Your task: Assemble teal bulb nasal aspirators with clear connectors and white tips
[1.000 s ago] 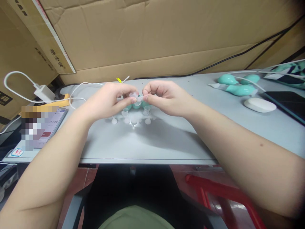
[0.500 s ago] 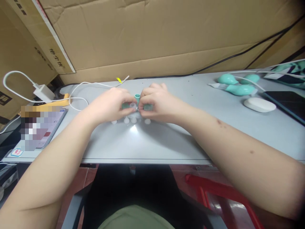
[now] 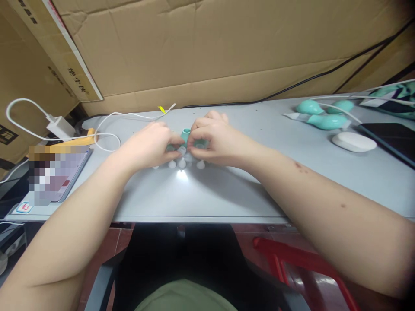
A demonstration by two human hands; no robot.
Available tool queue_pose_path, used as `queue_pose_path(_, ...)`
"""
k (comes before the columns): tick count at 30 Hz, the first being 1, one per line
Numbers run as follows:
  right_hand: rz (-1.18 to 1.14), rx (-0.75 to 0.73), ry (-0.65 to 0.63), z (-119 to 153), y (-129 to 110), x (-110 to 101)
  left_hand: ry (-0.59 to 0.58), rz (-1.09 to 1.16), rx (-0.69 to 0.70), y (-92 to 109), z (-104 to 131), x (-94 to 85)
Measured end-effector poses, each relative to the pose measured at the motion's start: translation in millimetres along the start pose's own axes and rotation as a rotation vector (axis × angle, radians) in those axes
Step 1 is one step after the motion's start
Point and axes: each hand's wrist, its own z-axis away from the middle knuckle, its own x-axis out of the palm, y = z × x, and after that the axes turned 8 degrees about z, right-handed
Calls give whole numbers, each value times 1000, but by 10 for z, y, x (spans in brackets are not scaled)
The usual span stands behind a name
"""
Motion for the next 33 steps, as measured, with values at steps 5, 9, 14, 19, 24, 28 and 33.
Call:
queue_pose_path(5, -54, -35, 43, 17, 3, -23, 125, 162, 32, -4, 105, -154)
queue_pose_path(9, -73, -35, 67, 16, -5, -46, 56, 213, 11, 42, 185, -293)
queue_pose_path(14, -82, -23, 41, 7, -39, -69, -109, 87, -45, 70, 200, -264)
queue_pose_path(19, -94, -60, 33, 21, -49, -54, -177, 25, -88, 71, 182, -201)
queue_pose_path(24, -184, -214, -8, 53, -5, -158, -183, 5, -129, 114, 162, -235)
queue_pose_path(28, -256, -352, -208, 114, 10, -327, -150, 57, -162, 119, 182, -283)
queue_pose_path(33, -95, -350, -358, 183, -108, -340, -134, 199, -131, 61, 205, -310)
